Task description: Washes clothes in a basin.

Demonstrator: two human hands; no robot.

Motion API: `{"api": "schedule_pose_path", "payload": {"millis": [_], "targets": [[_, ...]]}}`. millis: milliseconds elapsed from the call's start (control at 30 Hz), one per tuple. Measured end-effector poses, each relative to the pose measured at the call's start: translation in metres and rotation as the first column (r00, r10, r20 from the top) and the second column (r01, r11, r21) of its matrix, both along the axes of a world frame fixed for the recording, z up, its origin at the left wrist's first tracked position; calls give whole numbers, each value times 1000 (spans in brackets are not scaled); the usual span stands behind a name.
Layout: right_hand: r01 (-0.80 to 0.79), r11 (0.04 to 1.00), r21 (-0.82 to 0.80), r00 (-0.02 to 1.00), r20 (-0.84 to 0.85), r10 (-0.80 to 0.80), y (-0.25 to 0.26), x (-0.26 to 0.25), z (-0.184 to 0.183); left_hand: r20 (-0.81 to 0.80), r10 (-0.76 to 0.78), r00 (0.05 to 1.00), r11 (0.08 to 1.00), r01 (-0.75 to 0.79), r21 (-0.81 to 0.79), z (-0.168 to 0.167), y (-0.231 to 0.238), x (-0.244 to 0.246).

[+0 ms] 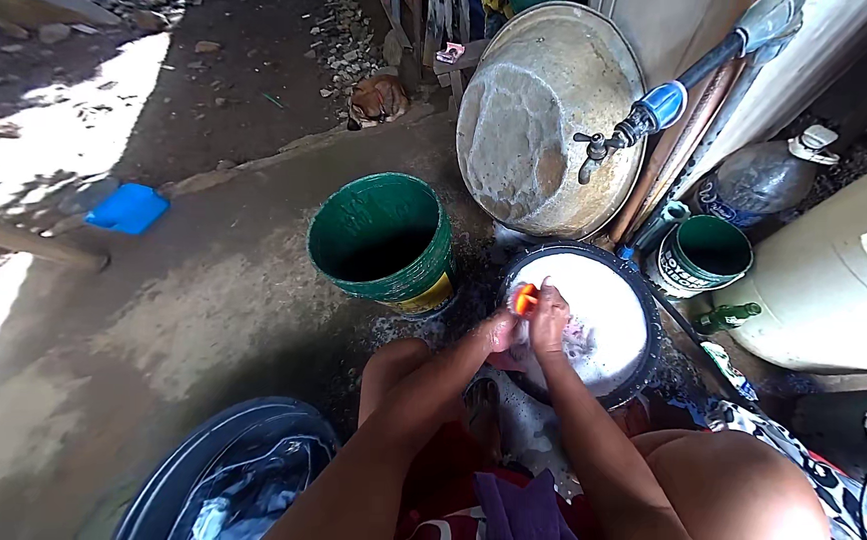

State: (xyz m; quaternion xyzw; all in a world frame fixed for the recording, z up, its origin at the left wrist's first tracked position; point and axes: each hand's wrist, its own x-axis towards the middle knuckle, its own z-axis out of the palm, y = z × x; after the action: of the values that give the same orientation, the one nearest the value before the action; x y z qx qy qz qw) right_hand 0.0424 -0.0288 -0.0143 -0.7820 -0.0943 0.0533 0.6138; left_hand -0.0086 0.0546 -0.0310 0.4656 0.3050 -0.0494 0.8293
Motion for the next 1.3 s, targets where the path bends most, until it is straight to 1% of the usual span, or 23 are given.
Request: {"api": "schedule_pose_path", "payload": {"millis": [33,67,133,167,200,233,300,333,367,433,500,567,633,700,767,867,933,1000,1067,1100,1167,1200,1300], "targets": [[-5,999,32,999,47,3,4,-4,0,15,16,1000,1000,-15,-10,4,-1,0],[8,1000,-6,999,31,-8,0,1,-9,36,8,999,1000,-7,-17,8,1,2],[38,977,-211,996,-74,-55,-20,26,-33,87,-59,994,998,61,-21,12,9,7],[38,960,-277,991,-114,-72,-27,33,-38,81,-75,994,997,77,-20,11,11,7],[27,959,-283,990,-125,-65,-27,31,-34,65,-80,995,997,81,-18,8,12,5],[3,974,-229,994,-101,-27,-21,23,-22,39,-63,997,998,64,-10,6,11,3],[-59,997,-46,997,42,61,-1,-3,0,5,-4,1000,1000,4,1,7,3,-3],[-60,998,4,991,124,59,7,-10,-1,7,20,1000,1000,-19,-17,11,2,-5],[-42,999,-20,990,131,44,6,-7,-7,18,10,1000,1000,-10,-27,14,3,-3],[11,971,-238,999,-33,-19,-15,18,-27,58,-81,995,996,82,-23,13,16,3],[85,904,-420,958,-217,-190,-43,41,-62,-23,-117,993,988,118,99,1,32,2],[93,881,-463,904,-331,-270,-68,46,-108,-255,-25,967,926,118,358,-25,45,-6],[-27,892,-452,876,-440,-196,-84,37,-145,-407,22,913,854,195,483,-46,57,-18],[-75,906,-416,851,-501,-159,-94,28,-167,-461,-13,887,826,269,495,-49,61,-25],[-55,927,-372,837,-523,-160,-103,28,-177,-542,-73,837,735,413,538,-46,62,-29],[-43,895,-444,853,-483,-198,-112,32,-180,-716,-131,686,536,657,531,-38,66,-36],[-46,865,-499,852,-471,-226,-113,31,-177,-724,-145,674,497,683,536,-36,70,-38],[-77,841,-536,841,-488,-234,-111,30,-172,-603,-138,786,564,563,605,-41,71,-38],[-72,862,-502,837,-500,-221,-103,28,-166,-389,-55,919,706,312,636,-41,65,-32],[-36,898,-439,842,-497,-209,-95,26,-162,-280,-5,960,770,182,612,-40,61,-27],[40,958,-283,864,-471,-176,-74,23,-147,-131,79,988,858,-1,514,-39,50,-17],[73,976,-207,877,-452,-161,-61,23,-136,-107,107,988,891,-48,451,-39,44,-13],[89,996,31,918,-390,-70,-15,17,-74,-110,131,985,961,-98,260,-37,30,-2]]}}
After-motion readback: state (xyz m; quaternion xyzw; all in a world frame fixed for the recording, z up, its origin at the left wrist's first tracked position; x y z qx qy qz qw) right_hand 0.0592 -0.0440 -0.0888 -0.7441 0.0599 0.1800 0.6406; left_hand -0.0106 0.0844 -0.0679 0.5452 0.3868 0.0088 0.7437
